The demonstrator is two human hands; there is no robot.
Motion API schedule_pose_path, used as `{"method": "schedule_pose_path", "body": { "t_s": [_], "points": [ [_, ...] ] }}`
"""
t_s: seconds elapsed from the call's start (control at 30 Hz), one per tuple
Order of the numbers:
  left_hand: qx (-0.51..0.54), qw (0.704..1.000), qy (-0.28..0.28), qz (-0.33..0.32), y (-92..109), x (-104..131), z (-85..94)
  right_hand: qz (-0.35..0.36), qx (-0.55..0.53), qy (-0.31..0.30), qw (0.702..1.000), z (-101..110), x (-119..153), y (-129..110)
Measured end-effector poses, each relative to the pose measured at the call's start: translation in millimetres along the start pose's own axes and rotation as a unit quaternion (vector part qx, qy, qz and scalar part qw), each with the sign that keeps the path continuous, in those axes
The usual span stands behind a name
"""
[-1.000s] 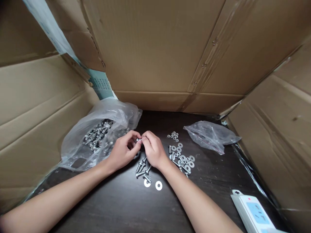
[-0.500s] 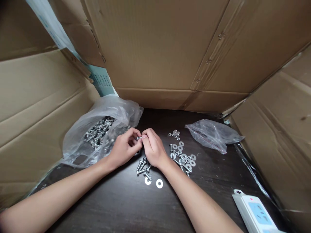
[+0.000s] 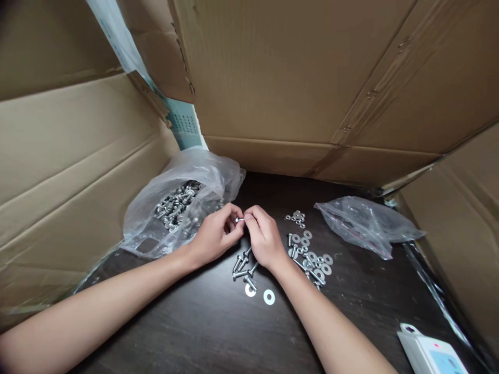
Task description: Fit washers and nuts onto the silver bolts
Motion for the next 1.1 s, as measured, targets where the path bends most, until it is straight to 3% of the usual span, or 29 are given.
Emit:
{"method": "schedule_pose_path", "body": {
  "t_s": [0.17, 0.73, 1.1],
  "points": [
    [-0.037, 0.999, -0.004, 0.001, 1.5, 0.7, 0.1, -0.034, -0.083, 0.005, 0.996, 3.0, -1.4, 5.3],
    [-0.029, 0.999, 0.003, -0.028, 2.2, 1.3, 0.0, -0.059, -0.048, 0.003, 0.997, -2.0, -1.1, 7.6],
    [-0.040, 0.999, 0.012, -0.020, 1.7, -0.1, 0.3, -0.037, -0.026, 0.022, 0.999, 1.6, -1.5, 5.9]
  ]
}}
Point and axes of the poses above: each hand's wrist, its own x-axis away from the middle knuckle, its own z-axis out of the back of the hand, y = z × x, the point moved 4 cm from there along -x, towards the middle knuckle, and after that the axes turned 7 degrees about -y, right-handed, at the moved point
